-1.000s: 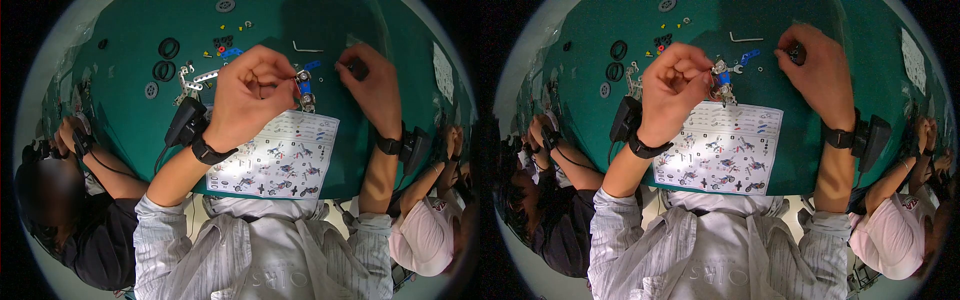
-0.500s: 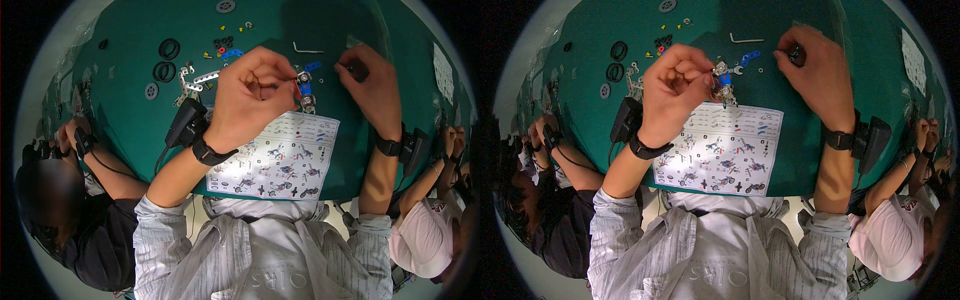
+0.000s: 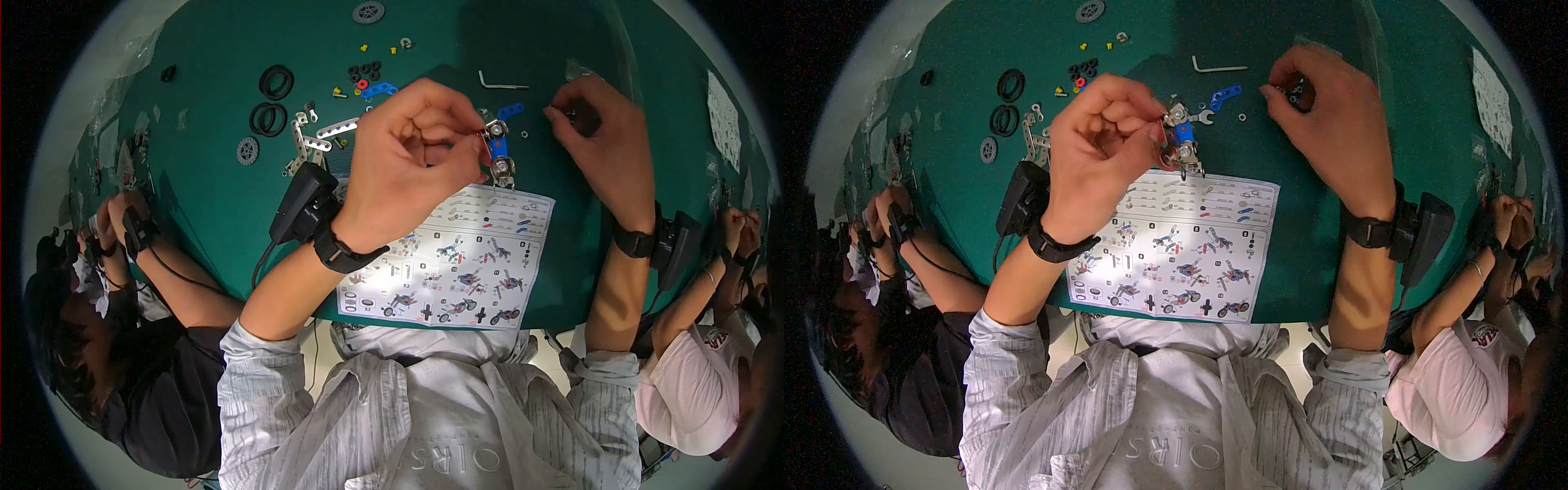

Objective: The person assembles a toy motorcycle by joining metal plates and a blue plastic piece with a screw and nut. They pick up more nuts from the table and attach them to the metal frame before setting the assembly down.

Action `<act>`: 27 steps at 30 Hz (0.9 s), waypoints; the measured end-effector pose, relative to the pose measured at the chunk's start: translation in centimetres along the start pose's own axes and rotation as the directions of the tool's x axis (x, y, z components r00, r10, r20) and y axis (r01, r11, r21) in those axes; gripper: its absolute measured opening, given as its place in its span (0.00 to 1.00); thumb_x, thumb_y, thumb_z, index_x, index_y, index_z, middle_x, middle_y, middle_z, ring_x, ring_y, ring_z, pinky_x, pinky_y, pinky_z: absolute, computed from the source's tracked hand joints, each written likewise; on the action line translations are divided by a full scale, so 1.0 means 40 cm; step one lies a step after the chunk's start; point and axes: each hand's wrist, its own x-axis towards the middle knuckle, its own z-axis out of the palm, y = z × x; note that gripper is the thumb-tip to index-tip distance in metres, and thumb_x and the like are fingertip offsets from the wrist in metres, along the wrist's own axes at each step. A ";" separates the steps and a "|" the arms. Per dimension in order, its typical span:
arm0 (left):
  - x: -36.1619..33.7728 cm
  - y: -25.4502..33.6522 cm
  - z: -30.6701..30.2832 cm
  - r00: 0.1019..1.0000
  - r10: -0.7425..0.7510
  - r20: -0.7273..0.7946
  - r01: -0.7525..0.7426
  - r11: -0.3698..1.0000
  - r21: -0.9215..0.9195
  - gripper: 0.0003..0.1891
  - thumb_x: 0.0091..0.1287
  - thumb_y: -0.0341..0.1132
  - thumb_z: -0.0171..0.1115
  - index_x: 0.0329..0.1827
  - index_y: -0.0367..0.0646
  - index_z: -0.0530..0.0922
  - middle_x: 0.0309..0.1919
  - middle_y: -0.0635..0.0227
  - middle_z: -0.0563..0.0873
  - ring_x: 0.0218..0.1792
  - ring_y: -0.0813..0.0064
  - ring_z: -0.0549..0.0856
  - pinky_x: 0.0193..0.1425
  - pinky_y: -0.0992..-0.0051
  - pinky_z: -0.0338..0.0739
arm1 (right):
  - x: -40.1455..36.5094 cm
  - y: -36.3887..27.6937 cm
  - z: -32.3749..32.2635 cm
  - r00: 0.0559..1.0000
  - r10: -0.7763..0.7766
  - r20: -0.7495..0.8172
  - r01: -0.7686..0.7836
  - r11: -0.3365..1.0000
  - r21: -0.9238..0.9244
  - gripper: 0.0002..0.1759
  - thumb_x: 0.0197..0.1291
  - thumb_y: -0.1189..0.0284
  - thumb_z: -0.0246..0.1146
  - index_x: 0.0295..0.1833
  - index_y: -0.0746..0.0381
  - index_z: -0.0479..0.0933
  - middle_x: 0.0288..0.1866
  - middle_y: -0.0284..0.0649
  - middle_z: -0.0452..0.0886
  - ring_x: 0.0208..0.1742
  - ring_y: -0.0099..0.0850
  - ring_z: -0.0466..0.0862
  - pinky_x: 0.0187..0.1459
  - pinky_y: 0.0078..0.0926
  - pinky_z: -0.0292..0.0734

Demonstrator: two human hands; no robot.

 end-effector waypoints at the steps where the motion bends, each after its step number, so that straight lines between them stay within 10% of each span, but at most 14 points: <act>1: 0.000 -0.001 0.001 1.000 -0.004 -0.004 0.004 1.000 -0.012 0.12 0.64 0.16 0.64 0.49 0.33 0.77 0.39 0.64 0.88 0.40 0.78 0.89 0.45 0.78 0.86 | 0.000 0.000 0.000 1.000 -0.003 -0.002 0.003 1.000 0.001 0.08 0.59 0.71 0.71 0.41 0.63 0.81 0.37 0.41 0.85 0.32 0.34 0.84 0.36 0.30 0.79; 27: -0.002 -0.004 0.006 0.999 -0.032 -0.011 0.031 0.998 -0.058 0.11 0.65 0.17 0.65 0.48 0.34 0.77 0.39 0.65 0.88 0.40 0.80 0.89 0.45 0.79 0.85 | 0.001 -0.008 -0.002 1.000 0.017 0.011 -0.017 1.000 0.012 0.08 0.59 0.72 0.71 0.40 0.63 0.81 0.36 0.42 0.85 0.33 0.35 0.85 0.37 0.31 0.80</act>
